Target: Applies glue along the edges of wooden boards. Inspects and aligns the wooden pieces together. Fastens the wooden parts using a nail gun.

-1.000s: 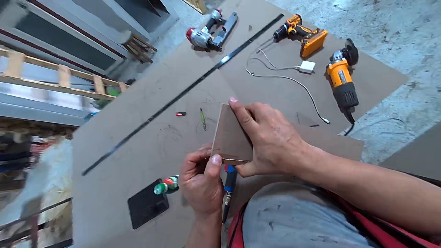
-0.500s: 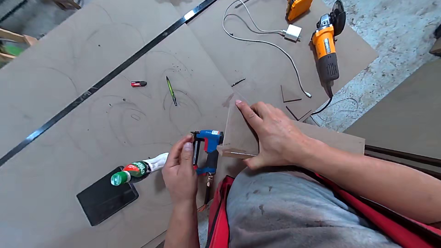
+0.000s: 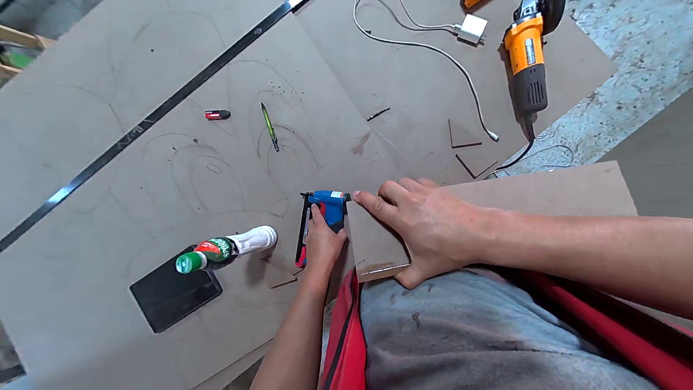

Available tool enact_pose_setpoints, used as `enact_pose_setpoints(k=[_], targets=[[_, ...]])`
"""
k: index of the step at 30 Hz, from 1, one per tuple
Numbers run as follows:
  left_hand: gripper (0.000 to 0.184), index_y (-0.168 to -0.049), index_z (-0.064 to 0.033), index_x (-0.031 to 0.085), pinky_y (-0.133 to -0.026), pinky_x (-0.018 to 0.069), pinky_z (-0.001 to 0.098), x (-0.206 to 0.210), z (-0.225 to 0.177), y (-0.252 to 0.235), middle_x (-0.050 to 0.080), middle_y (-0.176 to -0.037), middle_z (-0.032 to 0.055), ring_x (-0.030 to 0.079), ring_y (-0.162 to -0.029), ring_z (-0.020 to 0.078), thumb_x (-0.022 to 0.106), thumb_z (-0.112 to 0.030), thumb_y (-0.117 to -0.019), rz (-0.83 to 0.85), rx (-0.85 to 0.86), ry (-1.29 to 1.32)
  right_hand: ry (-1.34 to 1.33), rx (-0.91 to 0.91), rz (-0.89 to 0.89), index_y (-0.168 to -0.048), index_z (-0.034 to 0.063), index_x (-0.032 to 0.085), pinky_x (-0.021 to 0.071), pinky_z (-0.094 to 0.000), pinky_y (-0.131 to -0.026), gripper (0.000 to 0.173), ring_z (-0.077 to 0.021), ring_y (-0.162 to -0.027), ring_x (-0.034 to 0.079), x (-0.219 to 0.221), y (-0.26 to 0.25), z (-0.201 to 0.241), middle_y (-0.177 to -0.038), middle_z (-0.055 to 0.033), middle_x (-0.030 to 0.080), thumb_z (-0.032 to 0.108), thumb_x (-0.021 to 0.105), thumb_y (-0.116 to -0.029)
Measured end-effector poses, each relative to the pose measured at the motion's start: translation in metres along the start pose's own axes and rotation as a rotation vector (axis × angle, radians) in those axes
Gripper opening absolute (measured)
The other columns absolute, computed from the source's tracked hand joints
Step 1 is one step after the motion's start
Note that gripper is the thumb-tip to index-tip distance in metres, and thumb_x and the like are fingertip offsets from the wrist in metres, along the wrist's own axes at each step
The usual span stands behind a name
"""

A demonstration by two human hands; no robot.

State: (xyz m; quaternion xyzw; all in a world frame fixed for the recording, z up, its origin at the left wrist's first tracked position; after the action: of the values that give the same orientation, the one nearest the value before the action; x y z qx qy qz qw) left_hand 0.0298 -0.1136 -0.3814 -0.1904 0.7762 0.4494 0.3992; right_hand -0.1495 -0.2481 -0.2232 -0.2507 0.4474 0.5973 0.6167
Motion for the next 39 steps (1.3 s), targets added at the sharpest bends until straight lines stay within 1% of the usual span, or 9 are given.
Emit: enact_pose_setpoints(k=[3, 6, 7, 9, 11, 13, 15, 23, 39], targets=[[0.092, -0.16, -0.0114, 0.028, -0.093, 0.052, 0.0654, -0.013, 0.025, -0.009, 0.063, -0.128, 0.0251, 0.065, -0.114, 0.0411, 0.076, -0.017, -0.0813, 0.094, -0.135, 0.171, 0.018, -0.038, 0.018, -0.162, 0.0209, 0.03, 0.0501, -0.0455, -0.076, 0.133, -0.0267, -0.102, 0.058, 0.002, -0.001, 0.004, -0.119, -0.007, 0.057, 0.078, 0.078, -0.0526], [0.036, -0.126, -0.0047, 0.06, -0.062, 0.0569, 0.0438, -0.062, 0.038, 0.021, 0.067, -0.087, 0.013, 0.065, -0.069, 0.0243, 0.064, -0.026, -0.0971, 0.143, -0.206, 0.437, 0.026, -0.069, 0.041, -0.162, 0.0206, 0.031, 0.0487, -0.0453, -0.075, 0.133, -0.027, -0.1, 0.057, 0.004, -0.003, 0.006, -0.119, -0.0073, 0.057, 0.079, 0.078, -0.0521], [0.036, -0.118, -0.003, 0.062, -0.056, 0.0571, 0.0405, -0.085, 0.038, 0.038, 0.065, -0.078, 0.0117, 0.064, -0.061, 0.0227, 0.061, -0.035, -0.1011, 0.158, -0.177, 0.479, 0.025, -0.077, 0.054, -0.162, 0.0207, 0.031, 0.0485, -0.0455, -0.075, 0.133, -0.0274, -0.101, 0.057, 0.004, -0.004, 0.008, -0.119, -0.0075, 0.057, 0.078, 0.079, -0.0525], [0.047, -0.105, -0.0061, 0.069, -0.052, 0.0577, 0.0383, -0.135, 0.039, 0.078, 0.068, -0.072, 0.0096, 0.064, -0.056, 0.0214, 0.067, -0.051, -0.0922, 0.149, 0.034, 0.438, 0.016, -0.092, 0.08, -0.163, 0.0209, 0.03, 0.0483, -0.0463, -0.076, 0.133, -0.0279, -0.102, 0.057, 0.005, -0.007, 0.009, -0.12, -0.0079, 0.057, 0.077, 0.08, -0.0533], [0.051, -0.111, -0.011, 0.07, -0.065, 0.0631, 0.0368, -0.184, 0.032, 0.123, 0.074, -0.086, 0.0053, 0.072, -0.07, 0.0152, 0.077, -0.054, -0.0847, 0.125, 0.352, 0.265, -0.004, -0.107, 0.113, -0.163, 0.021, 0.029, 0.0477, -0.0469, -0.079, 0.132, -0.0285, -0.105, 0.057, 0.007, -0.012, 0.009, -0.122, -0.0084, 0.056, 0.076, 0.081, -0.0545], [0.048, -0.112, -0.0029, 0.07, -0.084, 0.0614, 0.0364, -0.216, 0.005, 0.167, 0.075, -0.099, 0.0101, 0.073, -0.091, 0.0107, 0.082, -0.04, -0.0849, 0.145, 0.59, 0.038, 0.0, -0.133, 0.137, -0.163, 0.0206, 0.029, 0.0473, -0.047, -0.079, 0.132, -0.0289, -0.104, 0.056, 0.009, -0.016, 0.012, -0.121, -0.0092, 0.055, 0.076, 0.08, -0.0543], [0.043, -0.117, -0.0044, 0.072, -0.084, 0.0595, 0.0376, -0.221, -0.025, 0.191, 0.076, -0.1, 0.014, 0.073, -0.093, 0.0139, 0.08, -0.036, -0.0878, 0.21, 0.683, -0.127, 0.013, -0.159, 0.142, -0.162, 0.0197, 0.029, 0.0473, -0.0477, -0.078, 0.132, -0.0299, -0.103, 0.057, 0.009, -0.018, 0.018, -0.121, -0.0104, 0.055, 0.076, 0.081, -0.0546], [0.04, -0.119, -0.0115, 0.074, -0.08, 0.0608, 0.042, -0.2, -0.042, 0.192, 0.077, -0.102, 0.0096, 0.074, -0.093, 0.0154, 0.071, -0.042, -0.0929, 0.368, 0.668, -0.191, 0.029, -0.204, 0.162, -0.163, 0.0195, 0.028, 0.0462, -0.0481, -0.08, 0.133, -0.0297, -0.105, 0.056, 0.011, -0.024, 0.029, -0.124, -0.0107, 0.054, 0.076, 0.081, -0.0556], [0.04, -0.112, -0.0093, 0.074, -0.07, 0.0594, 0.0458, -0.198, -0.045, 0.189, 0.076, -0.094, 0.0108, 0.074, -0.084, 0.019, 0.071, -0.043, -0.0902, 0.36, 0.649, -0.282, 0.029, -0.202, 0.149, -0.162, 0.0201, 0.029, 0.0463, -0.0474, -0.079, 0.133, -0.0297, -0.104, 0.056, 0.012, -0.024, 0.028, -0.122, -0.0104, 0.054, 0.076, 0.082, -0.0539]])
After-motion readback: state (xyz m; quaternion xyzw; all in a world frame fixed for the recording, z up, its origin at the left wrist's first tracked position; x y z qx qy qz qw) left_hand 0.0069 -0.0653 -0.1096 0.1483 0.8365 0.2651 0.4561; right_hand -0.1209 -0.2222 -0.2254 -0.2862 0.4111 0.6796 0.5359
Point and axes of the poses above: each hand's wrist, its own y-axis away from the middle knuckle, its own x-axis out of the palm, z = x × y, the point moved 7 cm from there along -y, towards the middle knuckle
